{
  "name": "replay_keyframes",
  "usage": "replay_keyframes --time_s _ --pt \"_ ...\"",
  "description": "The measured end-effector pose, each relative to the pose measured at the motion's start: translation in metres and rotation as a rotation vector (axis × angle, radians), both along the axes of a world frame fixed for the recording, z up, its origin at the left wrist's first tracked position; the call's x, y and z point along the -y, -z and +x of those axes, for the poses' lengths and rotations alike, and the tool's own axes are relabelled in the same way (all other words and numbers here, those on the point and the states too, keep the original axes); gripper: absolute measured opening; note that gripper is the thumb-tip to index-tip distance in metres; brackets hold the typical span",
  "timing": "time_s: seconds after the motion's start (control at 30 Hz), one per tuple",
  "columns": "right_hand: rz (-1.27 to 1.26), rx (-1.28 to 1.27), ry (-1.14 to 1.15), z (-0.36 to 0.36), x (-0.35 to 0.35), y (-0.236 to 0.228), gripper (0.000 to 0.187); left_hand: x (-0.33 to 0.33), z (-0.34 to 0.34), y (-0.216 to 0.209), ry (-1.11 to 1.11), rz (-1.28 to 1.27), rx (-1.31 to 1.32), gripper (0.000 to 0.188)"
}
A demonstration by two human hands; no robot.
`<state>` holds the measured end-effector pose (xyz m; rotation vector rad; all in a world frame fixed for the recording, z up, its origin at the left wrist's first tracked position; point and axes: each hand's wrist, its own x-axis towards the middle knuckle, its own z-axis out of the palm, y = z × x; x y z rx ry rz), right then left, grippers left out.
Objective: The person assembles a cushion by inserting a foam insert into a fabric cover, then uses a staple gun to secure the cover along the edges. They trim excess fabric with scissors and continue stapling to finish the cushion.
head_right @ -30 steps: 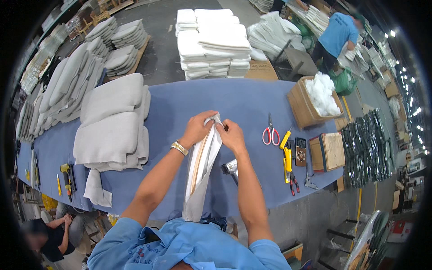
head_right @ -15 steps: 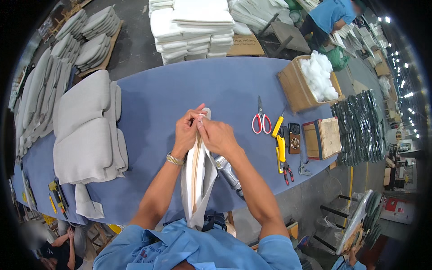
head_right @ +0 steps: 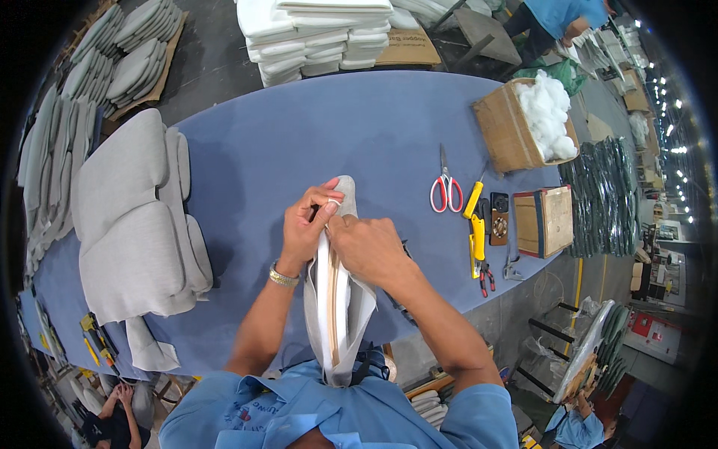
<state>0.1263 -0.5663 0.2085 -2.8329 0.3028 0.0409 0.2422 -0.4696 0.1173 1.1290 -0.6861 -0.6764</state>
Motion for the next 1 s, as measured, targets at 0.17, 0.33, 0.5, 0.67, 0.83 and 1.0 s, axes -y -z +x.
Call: replay_keyframes --time_s 0.17,0.33,0.5,0.67,0.83,1.0 --pt "-0.037 0.018 0.028 0.007 -0.012 -0.007 0.016 0.02 0.046 -0.02 0.15 0.193 -0.182 0.03" --pt "0.063 -0.007 0.109 0.006 -0.014 -0.003 0.02 0.025 0.028 -0.013 0.195 0.262 0.073 0.038" --pt "0.707 0.217 0.434 -0.046 -0.008 0.028 0.014 0.013 0.022 -0.017 0.21 0.261 0.004 0.05" --pt "0.491 0.135 0.855 -0.129 -0.04 0.105 0.041 0.011 0.02 -0.014 0.212 0.28 0.037 0.054" --pt "0.025 -0.007 0.613 -0.155 -0.053 0.153 0.067 0.01 0.019 -0.015 0.224 0.262 -0.021 0.057" --pt "0.265 -0.203 0.811 -0.13 -0.041 0.131 0.083 0.007 0.023 -0.017 0.217 0.256 0.045 0.059"
